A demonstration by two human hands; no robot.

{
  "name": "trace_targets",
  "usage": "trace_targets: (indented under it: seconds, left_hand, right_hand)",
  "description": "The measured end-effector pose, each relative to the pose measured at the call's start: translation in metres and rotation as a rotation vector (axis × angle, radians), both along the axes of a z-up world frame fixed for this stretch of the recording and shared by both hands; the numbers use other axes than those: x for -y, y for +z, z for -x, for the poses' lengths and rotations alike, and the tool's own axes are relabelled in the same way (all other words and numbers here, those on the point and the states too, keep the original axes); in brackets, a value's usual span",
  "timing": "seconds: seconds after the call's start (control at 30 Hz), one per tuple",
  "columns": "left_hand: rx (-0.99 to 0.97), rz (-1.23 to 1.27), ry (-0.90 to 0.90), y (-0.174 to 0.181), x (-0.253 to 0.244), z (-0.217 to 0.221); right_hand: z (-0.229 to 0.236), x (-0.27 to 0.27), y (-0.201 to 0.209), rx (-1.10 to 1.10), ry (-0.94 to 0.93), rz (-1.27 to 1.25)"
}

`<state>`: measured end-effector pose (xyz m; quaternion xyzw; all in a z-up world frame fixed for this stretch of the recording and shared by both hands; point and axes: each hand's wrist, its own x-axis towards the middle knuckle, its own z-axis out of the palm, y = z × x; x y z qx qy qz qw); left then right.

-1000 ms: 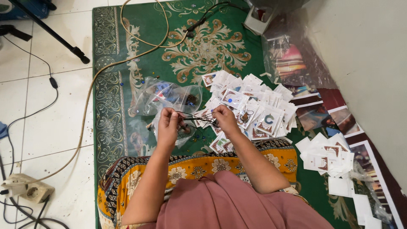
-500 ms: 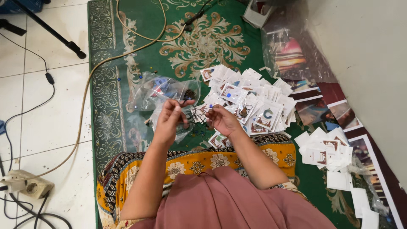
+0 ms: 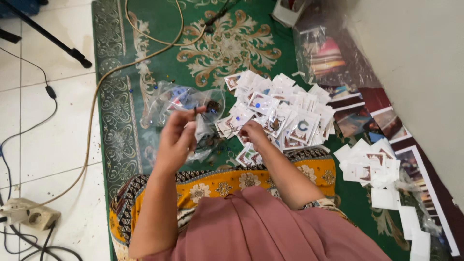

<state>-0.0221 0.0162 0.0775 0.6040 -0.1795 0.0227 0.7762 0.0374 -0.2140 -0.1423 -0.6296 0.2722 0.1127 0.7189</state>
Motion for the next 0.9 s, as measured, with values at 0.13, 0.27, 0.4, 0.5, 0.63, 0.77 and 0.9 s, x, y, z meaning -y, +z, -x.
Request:
trace_targets:
  seconds: [0.13,0.27,0.4,0.5,0.63,0.77,0.9]
  left_hand:
    - [-0.014,-0.596,0.07,-0.041,0.008,-0.009]
    - [-0.168,-0.239,-0.028,-0.057,0.022,-0.01]
    - [-0.175,-0.17,-0.081,-0.07,0.028,-0.015]
    - [-0.137,-0.101,-0.124,-0.037,0.034,-0.007]
    - [-0.106,0.013,-0.091,-0.041,0.028,-0.01]
    - [-0.105,-0.118,0.147,-0.038,0.009,-0.01]
    - [-0.064,-0.51,0.497,-0.066,-0.009,-0.017]
  right_hand:
    - [0.015,-0.022,0.052,0.127,0.136,-0.06]
    - [0.018,-0.027,0.056,0.413,0.37,0.231]
    - [0.019,-0.042,0.051,0.603,0.476,0.286]
    - [0.023,-0.045,0.049,0.691,0.592,0.356]
    - [0.027,-0.046,0.053,0.546,0.628,0.158]
    - [0.019,-0.039,0.025,0.353,0.452,0.05]
    - [0.015,-0.039,0.011,0.368,0.395,-0.036]
